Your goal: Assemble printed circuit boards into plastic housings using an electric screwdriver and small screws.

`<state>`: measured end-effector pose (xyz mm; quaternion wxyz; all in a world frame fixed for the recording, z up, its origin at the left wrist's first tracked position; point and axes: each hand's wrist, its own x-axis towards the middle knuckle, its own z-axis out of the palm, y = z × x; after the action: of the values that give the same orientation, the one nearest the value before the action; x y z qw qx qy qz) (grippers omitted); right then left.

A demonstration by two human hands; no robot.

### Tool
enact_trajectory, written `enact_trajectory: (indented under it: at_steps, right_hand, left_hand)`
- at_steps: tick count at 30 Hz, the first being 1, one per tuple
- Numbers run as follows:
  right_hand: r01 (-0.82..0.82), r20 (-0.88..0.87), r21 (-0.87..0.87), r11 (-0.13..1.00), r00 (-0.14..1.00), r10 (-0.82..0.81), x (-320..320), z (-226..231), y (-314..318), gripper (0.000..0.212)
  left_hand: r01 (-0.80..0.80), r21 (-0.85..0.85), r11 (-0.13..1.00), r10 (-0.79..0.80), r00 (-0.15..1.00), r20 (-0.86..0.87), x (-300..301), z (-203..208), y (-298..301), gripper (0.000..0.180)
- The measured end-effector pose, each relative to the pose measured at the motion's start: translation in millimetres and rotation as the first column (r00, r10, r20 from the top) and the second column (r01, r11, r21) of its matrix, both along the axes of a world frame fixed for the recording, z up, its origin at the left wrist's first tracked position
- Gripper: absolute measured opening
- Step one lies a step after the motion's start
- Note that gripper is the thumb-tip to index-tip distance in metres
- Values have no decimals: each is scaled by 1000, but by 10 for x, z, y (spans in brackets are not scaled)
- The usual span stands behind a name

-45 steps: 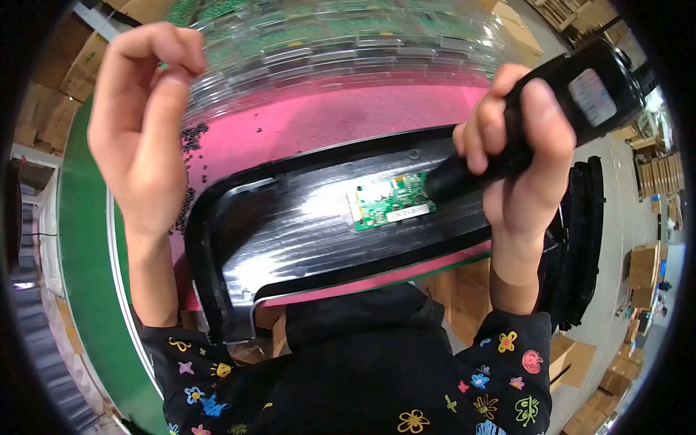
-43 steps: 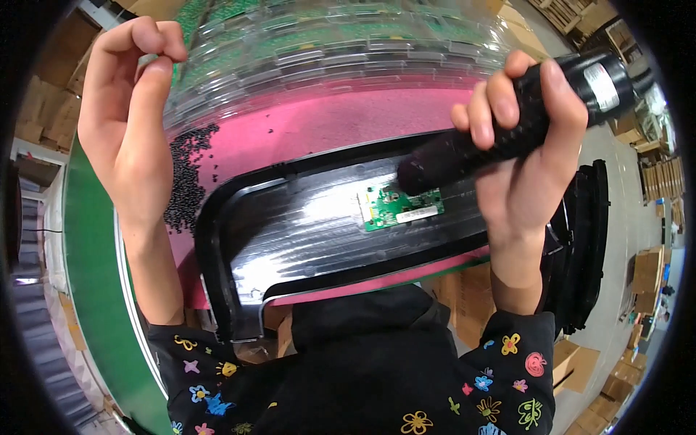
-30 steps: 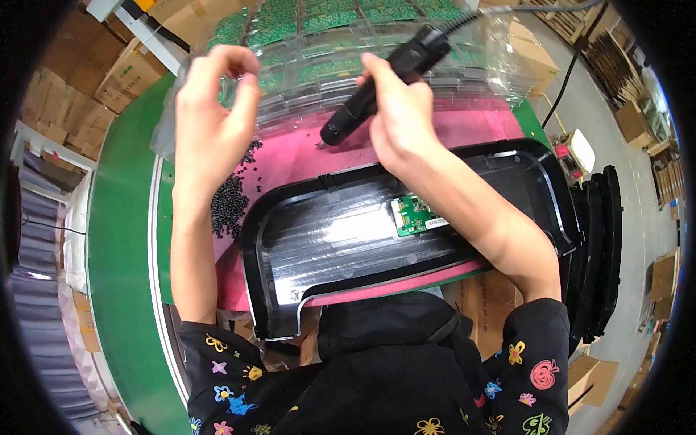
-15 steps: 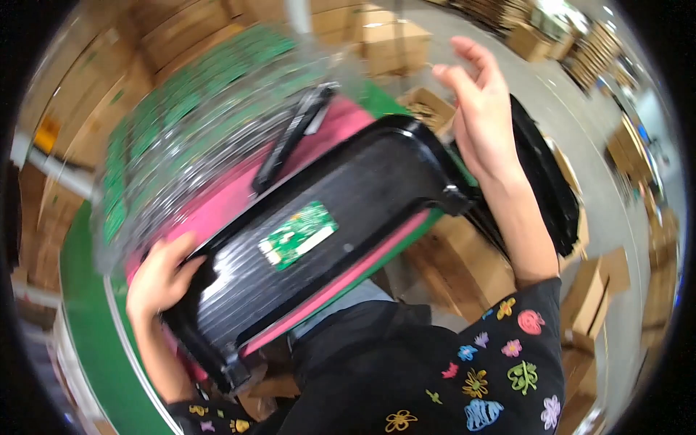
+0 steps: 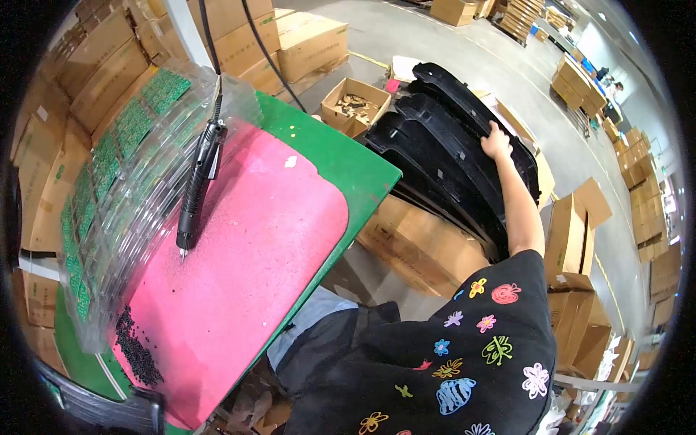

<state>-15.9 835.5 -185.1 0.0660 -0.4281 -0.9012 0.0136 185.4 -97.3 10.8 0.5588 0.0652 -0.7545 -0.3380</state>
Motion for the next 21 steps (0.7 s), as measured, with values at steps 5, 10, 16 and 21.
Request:
enact_trajectory:
  at_steps: [5, 10, 16, 21]
  right_hand:
    - [5, -142, 218, 976, 990, 27, 214, -152, -51, 28]
    - [64, -322, 356, 932, 945, 58, 243, -198, 3, 26]
    - [162, -457, 495, 854, 884, 97, 1, 381, -409, 29]
    - [-100, -598, 636, 765, 564, 570, 156, 930, -1315, 26]
  left_hand:
    - [112, 416, 903, -68, 991, -118, 616, -147, -564, 21]
    - [367, 739, 565, -328, 922, -207, 1383, -549, -1646, 15]
    - [68, 856, 512, 37, 994, -102, 1282, -668, -1594, 32]
    - [-536, 54, 842, 471, 781, 411, 1671, -1213, -2297, 41]
